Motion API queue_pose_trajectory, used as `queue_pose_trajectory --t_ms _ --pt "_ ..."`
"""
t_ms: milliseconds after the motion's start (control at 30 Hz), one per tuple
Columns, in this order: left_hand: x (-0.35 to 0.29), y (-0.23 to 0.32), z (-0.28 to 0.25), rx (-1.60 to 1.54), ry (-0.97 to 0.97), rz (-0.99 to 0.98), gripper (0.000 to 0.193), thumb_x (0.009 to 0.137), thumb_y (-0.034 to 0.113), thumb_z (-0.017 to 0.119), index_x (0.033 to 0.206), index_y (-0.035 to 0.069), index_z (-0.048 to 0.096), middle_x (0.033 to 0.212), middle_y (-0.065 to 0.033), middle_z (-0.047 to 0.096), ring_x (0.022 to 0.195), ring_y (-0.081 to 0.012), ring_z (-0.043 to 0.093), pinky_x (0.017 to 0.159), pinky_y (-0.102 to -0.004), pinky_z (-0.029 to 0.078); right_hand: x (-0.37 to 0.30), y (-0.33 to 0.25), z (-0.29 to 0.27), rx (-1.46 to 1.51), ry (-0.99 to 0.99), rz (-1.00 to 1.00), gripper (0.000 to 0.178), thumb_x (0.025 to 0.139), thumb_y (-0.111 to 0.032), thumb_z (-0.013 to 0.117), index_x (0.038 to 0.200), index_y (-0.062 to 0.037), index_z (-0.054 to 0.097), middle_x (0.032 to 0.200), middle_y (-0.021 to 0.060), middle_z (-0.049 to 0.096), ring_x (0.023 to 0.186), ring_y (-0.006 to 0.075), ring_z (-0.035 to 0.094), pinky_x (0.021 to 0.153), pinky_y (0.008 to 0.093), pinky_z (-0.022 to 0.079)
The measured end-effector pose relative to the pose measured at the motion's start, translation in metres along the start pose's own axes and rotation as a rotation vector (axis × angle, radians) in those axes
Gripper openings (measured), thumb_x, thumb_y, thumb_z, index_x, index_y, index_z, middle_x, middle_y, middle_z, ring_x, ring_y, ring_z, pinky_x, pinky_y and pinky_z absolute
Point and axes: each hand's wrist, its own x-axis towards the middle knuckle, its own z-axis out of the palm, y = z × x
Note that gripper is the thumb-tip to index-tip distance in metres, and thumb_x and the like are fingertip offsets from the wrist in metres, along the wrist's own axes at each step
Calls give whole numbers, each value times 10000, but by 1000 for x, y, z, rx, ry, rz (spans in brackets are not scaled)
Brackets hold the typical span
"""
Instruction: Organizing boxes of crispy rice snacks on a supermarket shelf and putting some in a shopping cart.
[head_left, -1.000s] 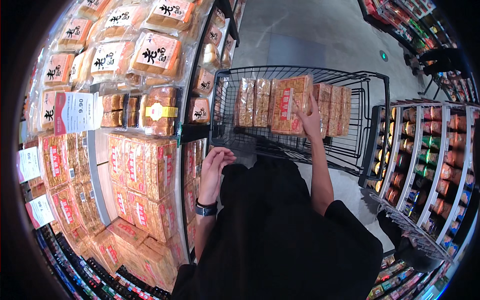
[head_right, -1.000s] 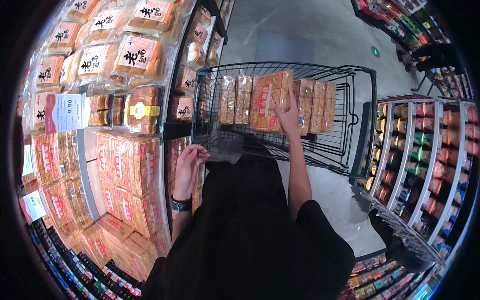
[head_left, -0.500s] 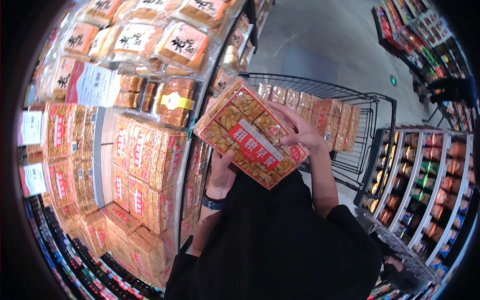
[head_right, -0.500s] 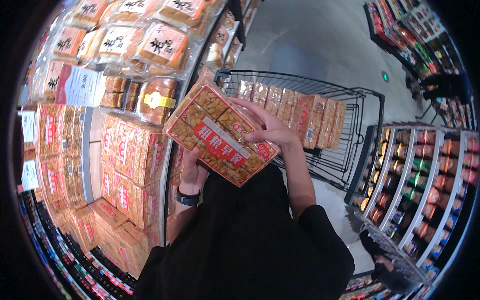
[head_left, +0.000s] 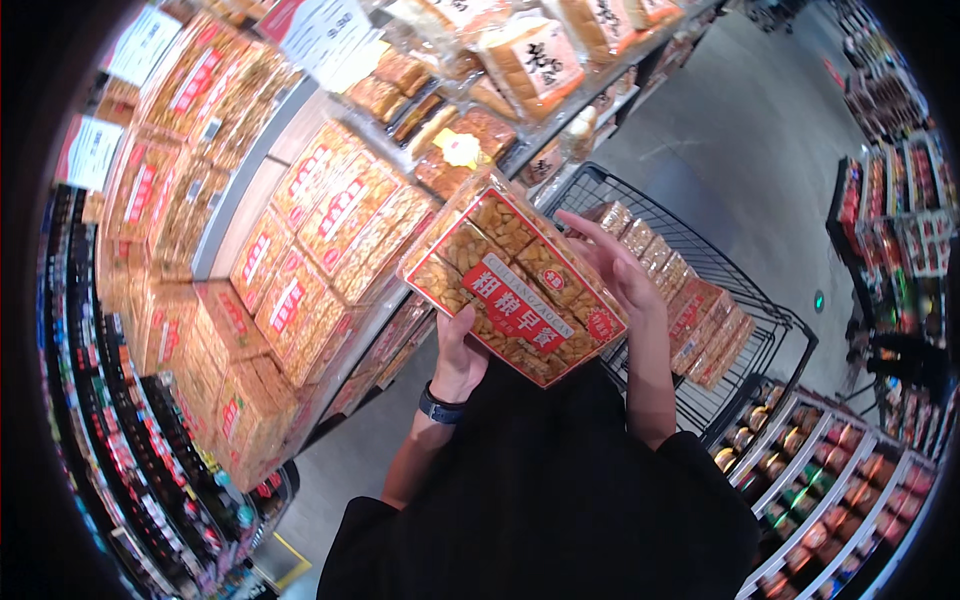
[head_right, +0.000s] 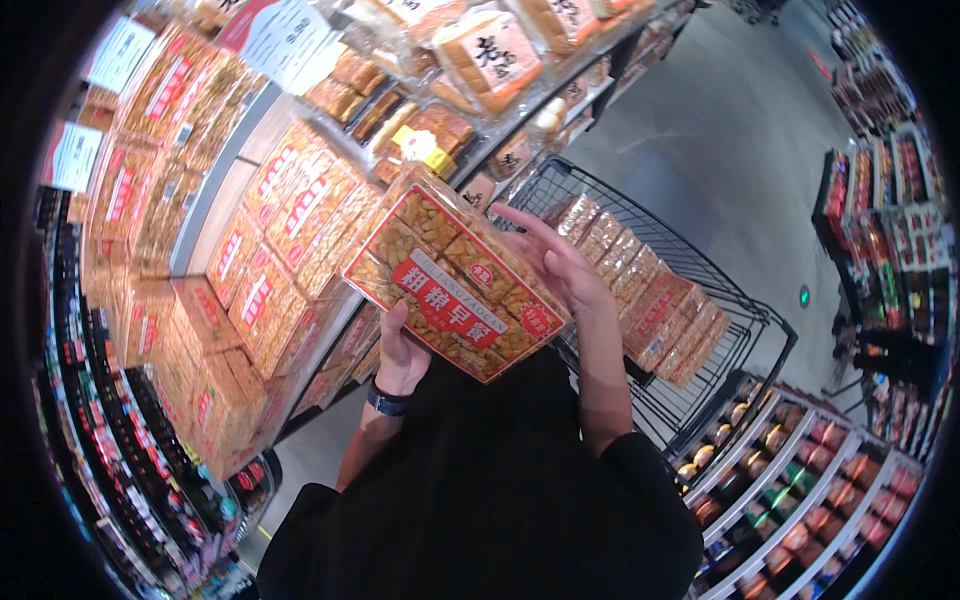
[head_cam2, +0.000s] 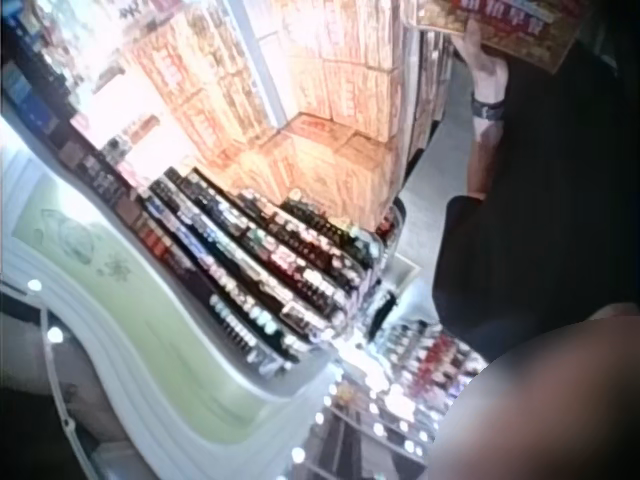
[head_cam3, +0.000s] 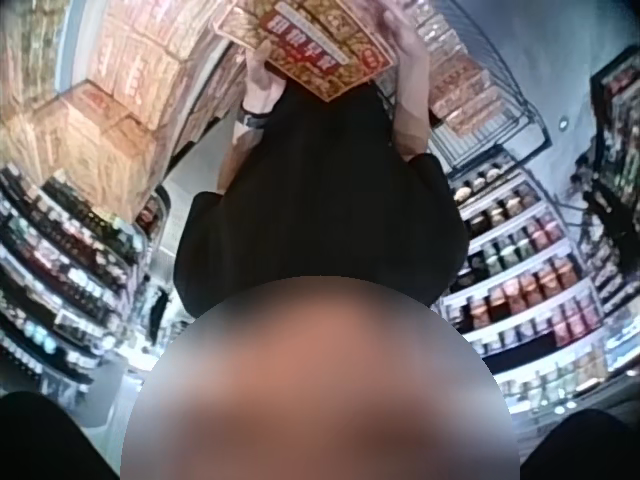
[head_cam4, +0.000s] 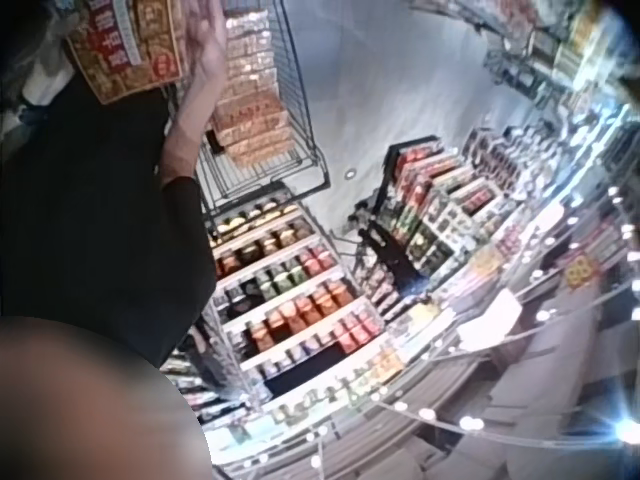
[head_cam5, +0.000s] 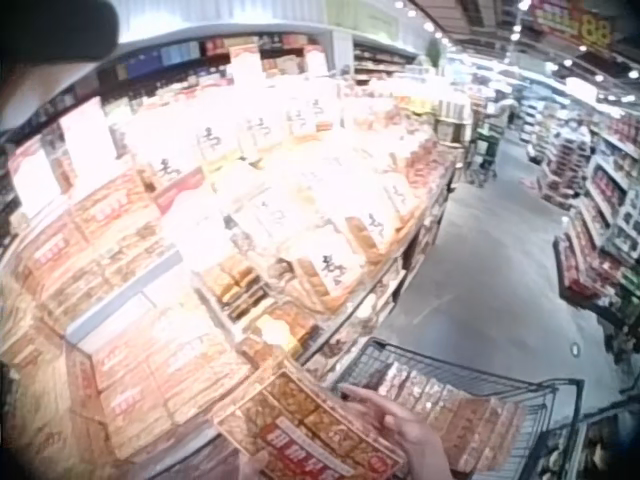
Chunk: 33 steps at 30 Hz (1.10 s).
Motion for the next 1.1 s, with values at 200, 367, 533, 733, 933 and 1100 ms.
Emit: queue_pose_trajectory --t_ms 200,367,533,733,933,1100 --pt "-15 22 -33 -96 85 69 721 905 268 710 1490 39 356 1420 -103 528 1305 -236 540 1094 -433 468 41 24 3 6 -126 95 1084 830 -548 763 1582 19 226 1433 184 508 1334 256 510 1140 372 383" --pt "-20 45 -51 -10 147 160 558 983 236 618 1453 18 410 1399 -105 556 1297 -203 538 1093 -390 453 75 41 43 -49 -217 229 1102 824 -539 776 1603 -23 191 1452 158 500 1347 252 496 1145 393 375" --pt "-29 80 -59 15 270 130 525 1056 249 524 1516 71 345 1452 -76 514 1321 -181 508 1105 -370 434 100 86 59 -225 -205 269 1123 828 -484 788 1613 -10 140 1624 132 296 1481 232 311 1204 374 261" --pt "-37 125 -86 1 294 262 555 1076 262 470 1566 88 276 1503 -84 474 1340 -185 499 1110 -371 431 139 115 106 -401 -169 327 1036 819 -283 815 1605 -3 199 1594 126 347 1462 214 333 1201 349 246" --pt "-43 166 -138 -96 219 365 585 1068 292 468 1568 71 261 1500 -97 469 1357 -169 481 1114 -352 416 176 157 160 -223 -5 422 811 924 -154 684 1602 -46 254 1524 127 457 1368 200 460 1123 331 389" --pt "-57 201 -171 -137 224 491 623 1065 340 478 1569 53 249 1508 -101 470 1328 -192 528 1083 -368 450 229 199 214 -192 118 330 704 956 -219 651 1563 -77 322 1452 116 517 1276 226 543 1072 391 459"
